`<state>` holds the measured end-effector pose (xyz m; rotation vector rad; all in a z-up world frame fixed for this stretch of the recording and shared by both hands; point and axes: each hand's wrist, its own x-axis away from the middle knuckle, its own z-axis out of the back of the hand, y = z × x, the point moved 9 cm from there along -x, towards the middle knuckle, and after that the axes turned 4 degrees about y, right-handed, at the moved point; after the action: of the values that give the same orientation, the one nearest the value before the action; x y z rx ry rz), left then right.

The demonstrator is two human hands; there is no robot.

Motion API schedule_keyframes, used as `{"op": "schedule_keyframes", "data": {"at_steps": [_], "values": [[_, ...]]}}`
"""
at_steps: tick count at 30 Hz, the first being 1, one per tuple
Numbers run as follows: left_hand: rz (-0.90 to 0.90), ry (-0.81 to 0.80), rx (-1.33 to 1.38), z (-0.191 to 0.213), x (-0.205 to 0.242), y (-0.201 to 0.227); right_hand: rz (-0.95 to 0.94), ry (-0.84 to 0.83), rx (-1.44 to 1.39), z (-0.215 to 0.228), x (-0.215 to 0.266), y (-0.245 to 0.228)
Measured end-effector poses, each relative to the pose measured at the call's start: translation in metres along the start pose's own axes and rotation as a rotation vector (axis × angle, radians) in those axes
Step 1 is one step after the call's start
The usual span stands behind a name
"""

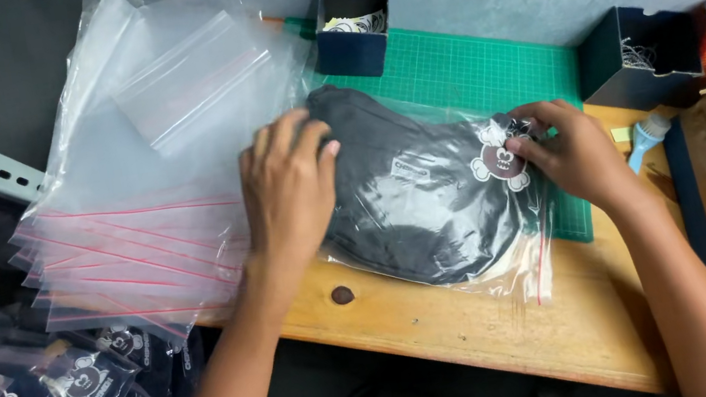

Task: The person brushes a black crossbody bag with a small blue brush, then attaches a cartoon bear keychain to the zipper pull. The person places the bag into a clear plastic bag, adds a sticker, and seals the bag.

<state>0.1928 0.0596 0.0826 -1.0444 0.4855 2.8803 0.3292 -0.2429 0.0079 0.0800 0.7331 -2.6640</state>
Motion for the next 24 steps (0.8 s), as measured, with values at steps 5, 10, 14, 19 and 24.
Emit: {"op": "schedule_keyframes", "data": {"at_steps": [5,10,14,19,24], "values": [[0.387,-0.260,0.161,-0.034,0.007,-0.066,-0.095,0.000,-0.040,0.001,-0.002,0.002],[0.523,-0.323,0.213,-0.033,0.018,-0.069,-0.147,-0.091,-0.131,0.005,0.002,-0.001],[0.543,-0.322,0.234,-0.036,0.023,-0.073,-0.201,-0.144,-0.079,0.017,0.006,-0.018],[0.527,-0.326,0.244,-0.035,0.021,-0.072,0.097,0.142,-0.184,0.023,-0.029,-0.058],[0.516,-0.280,0.256,-0.026,0.016,-0.068,0.303,0.175,-0.200,-0.002,-0.096,-0.128]]}}
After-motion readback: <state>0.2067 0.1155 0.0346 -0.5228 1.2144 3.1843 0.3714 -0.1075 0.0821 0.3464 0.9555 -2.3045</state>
